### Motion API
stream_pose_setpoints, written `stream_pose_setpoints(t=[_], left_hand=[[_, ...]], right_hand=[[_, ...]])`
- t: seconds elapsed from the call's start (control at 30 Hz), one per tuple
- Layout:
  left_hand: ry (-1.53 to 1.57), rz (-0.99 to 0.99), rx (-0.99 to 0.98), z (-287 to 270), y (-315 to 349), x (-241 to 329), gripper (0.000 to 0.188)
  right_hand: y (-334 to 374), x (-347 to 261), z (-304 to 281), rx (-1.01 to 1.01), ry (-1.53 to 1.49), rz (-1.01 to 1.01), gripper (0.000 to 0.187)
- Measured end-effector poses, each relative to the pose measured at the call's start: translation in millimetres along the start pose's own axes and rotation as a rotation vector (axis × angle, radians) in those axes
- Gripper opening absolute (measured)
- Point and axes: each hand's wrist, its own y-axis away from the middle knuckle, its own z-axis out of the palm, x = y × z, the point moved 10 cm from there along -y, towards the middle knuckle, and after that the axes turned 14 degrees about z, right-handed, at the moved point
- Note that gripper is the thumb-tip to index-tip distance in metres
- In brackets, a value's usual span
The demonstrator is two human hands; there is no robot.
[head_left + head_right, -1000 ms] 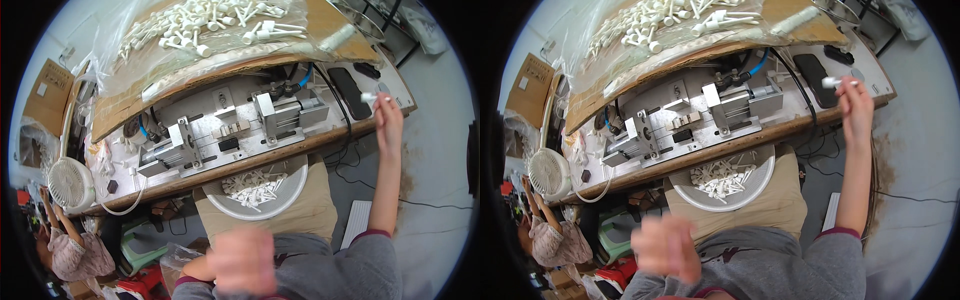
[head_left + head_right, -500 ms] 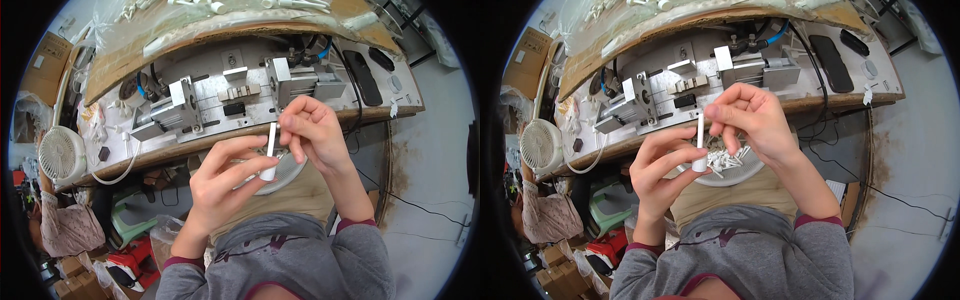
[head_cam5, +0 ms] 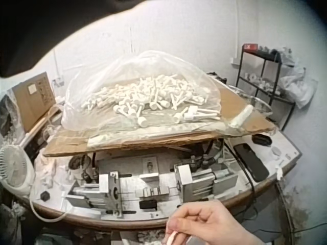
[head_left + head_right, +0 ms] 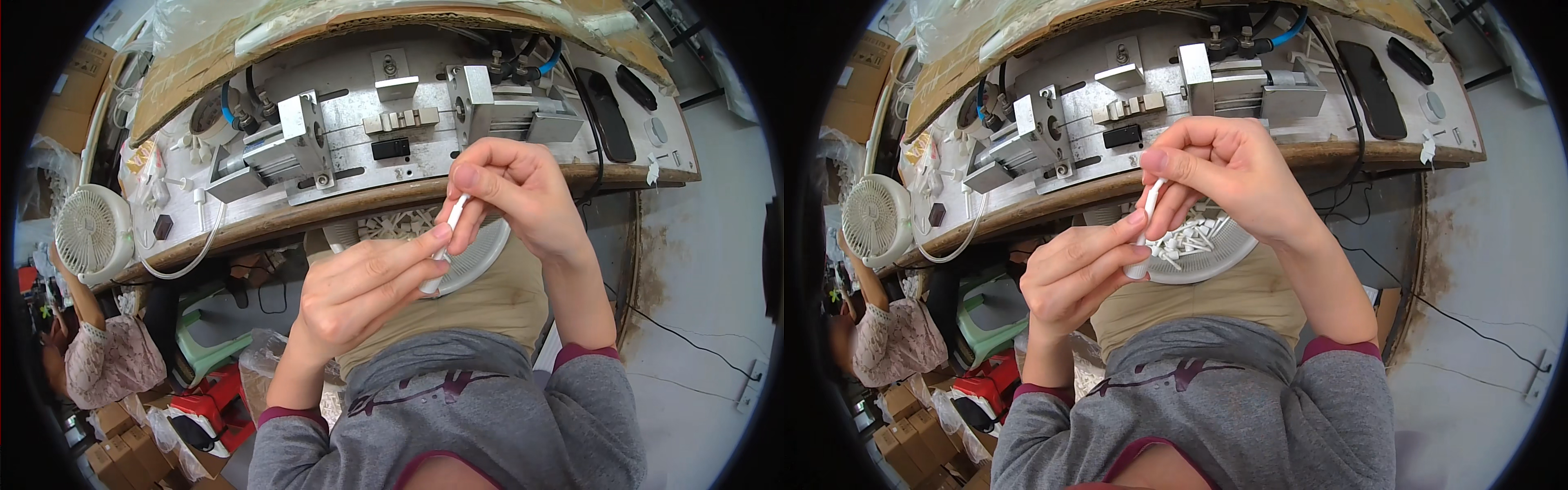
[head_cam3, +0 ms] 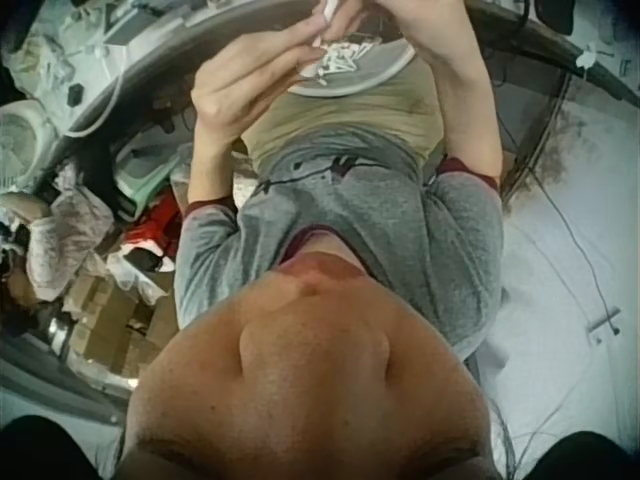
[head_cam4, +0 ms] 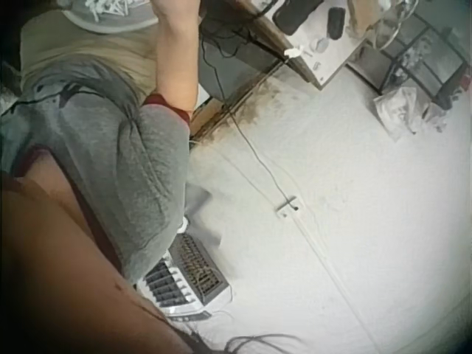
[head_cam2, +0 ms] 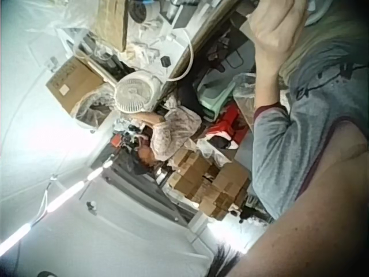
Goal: Assembling small white plastic pump or sprayer components using a benchtop pneumatic assembly press.
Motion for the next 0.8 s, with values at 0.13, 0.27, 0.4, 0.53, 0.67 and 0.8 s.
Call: stream_pose_setpoints(t=[0.13, 0.27, 0.4, 0.53, 0.67, 0.8], left_hand=[[-0.060, 0.037, -0.033, 3.3, 5.1, 2.9, 0.033], [-0.138, 0.062, -0.049, 2.5, 3.6, 6.2, 0.031], [-0.228, -0.051, 0.033, -20.1, -9.1, -7.5, 0.032], [-0.420, -0.147, 0.004, -23.7, -9.8, -31.4, 0.030], [-0.483, -0.169, -0.088, -2.2, -4.2, -49.3, 0.031], [-0.506, -0.209, -0.181, 14.7, -7.5, -59.2, 0.026]], right_hand=[[3.3, -5.3, 15.6, 0.035, 0.300, 0.027, 0.014], [2.3, -11.3, 16.9, 0.081, 0.324, -0.004, 0.013], [-10.3, -54.9, 14.0, 0.261, 0.618, -0.147, 0.021], [-5.7, -179.1, -32.1, 0.951, 1.450, -0.763, 0.029], [-72.7, -215.8, -81.9, 0.927, 1.799, -0.251, 0.039], [-120.7, -206.3, -93.3, 0.631, 1.808, -0.349, 0.044]])
